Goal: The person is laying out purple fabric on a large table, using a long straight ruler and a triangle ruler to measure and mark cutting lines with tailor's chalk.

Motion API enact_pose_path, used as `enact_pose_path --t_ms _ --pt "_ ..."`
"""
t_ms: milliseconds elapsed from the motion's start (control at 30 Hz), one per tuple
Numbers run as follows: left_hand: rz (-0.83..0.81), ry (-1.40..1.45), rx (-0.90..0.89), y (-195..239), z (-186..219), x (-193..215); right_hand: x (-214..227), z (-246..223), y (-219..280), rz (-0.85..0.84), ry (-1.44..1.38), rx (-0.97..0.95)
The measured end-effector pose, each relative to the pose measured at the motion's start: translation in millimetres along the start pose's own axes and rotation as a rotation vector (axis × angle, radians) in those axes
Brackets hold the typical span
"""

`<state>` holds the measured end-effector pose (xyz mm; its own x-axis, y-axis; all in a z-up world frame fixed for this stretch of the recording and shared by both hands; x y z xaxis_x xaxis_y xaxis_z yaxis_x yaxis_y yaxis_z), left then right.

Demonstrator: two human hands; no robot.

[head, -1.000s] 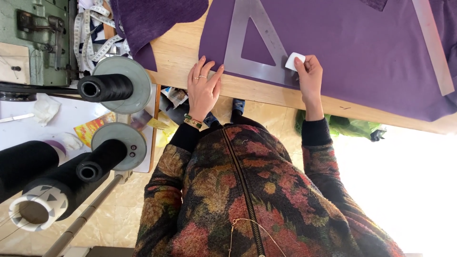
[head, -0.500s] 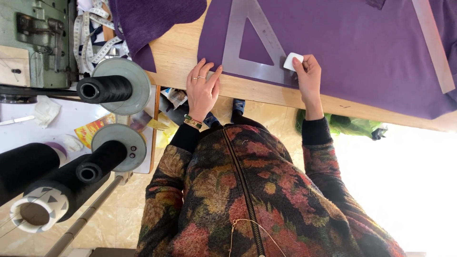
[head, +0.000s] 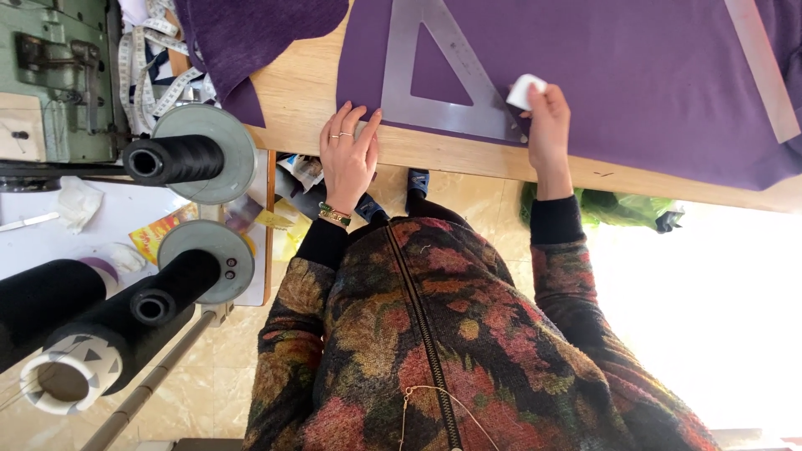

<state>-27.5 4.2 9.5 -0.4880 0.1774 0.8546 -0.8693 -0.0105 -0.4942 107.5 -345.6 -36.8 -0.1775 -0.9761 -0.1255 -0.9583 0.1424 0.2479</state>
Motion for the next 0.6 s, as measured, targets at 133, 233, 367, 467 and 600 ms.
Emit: enact_pose_path --t_ms 133,233,367,467,600 --pt "-0.017 -0.018 0.006 1 1 -1 -5 -19 13 -0.009 -0.368 -0.068" --pt "-0.023 -0.028 0.011 3 0 -2 -9 -22 17 0.003 -0.429 -0.084" --pt "0.049 -0.034 0.023 11 -1 -18 -5 -13 9 -0.074 -0.309 0.005" --pt "0.125 -0.034 0.034 14 -2 -23 -4 -12 7 -0.135 -0.263 0.06" --pt "0.132 -0.015 0.064 14 -1 -23 -5 -14 5 -0.164 -0.24 0.038"
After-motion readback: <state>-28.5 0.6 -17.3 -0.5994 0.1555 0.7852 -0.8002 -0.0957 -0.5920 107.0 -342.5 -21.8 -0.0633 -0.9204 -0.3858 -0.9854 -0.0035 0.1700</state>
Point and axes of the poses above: each hand's wrist, its own y-axis away from the middle knuckle, its own x-axis out of the back of the hand, z = x × y, the point moved 5 cm from there along -y, towards the middle knuckle, and after that the axes turned 14 degrees about -y, right-handed, at the moved point
